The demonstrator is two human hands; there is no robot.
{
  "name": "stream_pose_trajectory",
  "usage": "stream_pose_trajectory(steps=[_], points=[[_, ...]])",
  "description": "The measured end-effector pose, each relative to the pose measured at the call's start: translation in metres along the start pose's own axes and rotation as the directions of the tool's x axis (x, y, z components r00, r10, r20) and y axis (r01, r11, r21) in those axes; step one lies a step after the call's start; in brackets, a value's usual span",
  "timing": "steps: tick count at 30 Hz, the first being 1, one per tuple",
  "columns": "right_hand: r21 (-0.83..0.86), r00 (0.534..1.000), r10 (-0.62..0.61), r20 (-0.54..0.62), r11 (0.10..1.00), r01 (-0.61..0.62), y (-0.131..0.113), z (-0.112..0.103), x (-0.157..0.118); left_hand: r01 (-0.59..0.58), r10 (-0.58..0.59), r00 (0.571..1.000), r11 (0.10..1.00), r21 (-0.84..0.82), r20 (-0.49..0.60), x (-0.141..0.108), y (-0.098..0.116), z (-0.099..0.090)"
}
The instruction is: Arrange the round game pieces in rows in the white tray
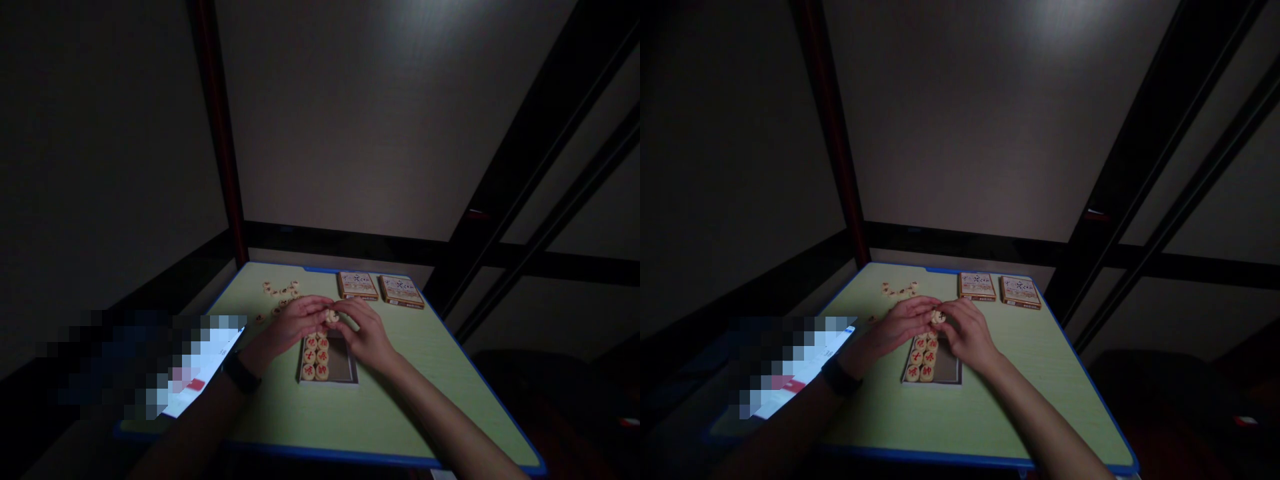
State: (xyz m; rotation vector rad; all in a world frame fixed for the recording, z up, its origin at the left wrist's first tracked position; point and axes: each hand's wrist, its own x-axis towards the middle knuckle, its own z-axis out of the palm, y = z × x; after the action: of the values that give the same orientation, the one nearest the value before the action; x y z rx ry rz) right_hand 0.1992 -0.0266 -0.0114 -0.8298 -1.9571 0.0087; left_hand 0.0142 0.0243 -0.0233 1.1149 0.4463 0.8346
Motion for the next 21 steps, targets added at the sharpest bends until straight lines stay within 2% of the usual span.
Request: stream_pose_trajectory(steps=[8,21], points=[[0.012,0.998,0.055,-0.039,0.998,-0.055,-0.0064,0.0016,-0.0011,0.015,-0.012,0.999,0.998,-0.054,0.046,-0.0034,0.0048,0.0033],[0.056,0.997,-0.028,-0.068,0.998,0.032,-0.0057,0.0050,-0.0004,-0.034,0.034,0.996,0.999,0.001,0.080,-0.0026,0.0052,0.0043]])
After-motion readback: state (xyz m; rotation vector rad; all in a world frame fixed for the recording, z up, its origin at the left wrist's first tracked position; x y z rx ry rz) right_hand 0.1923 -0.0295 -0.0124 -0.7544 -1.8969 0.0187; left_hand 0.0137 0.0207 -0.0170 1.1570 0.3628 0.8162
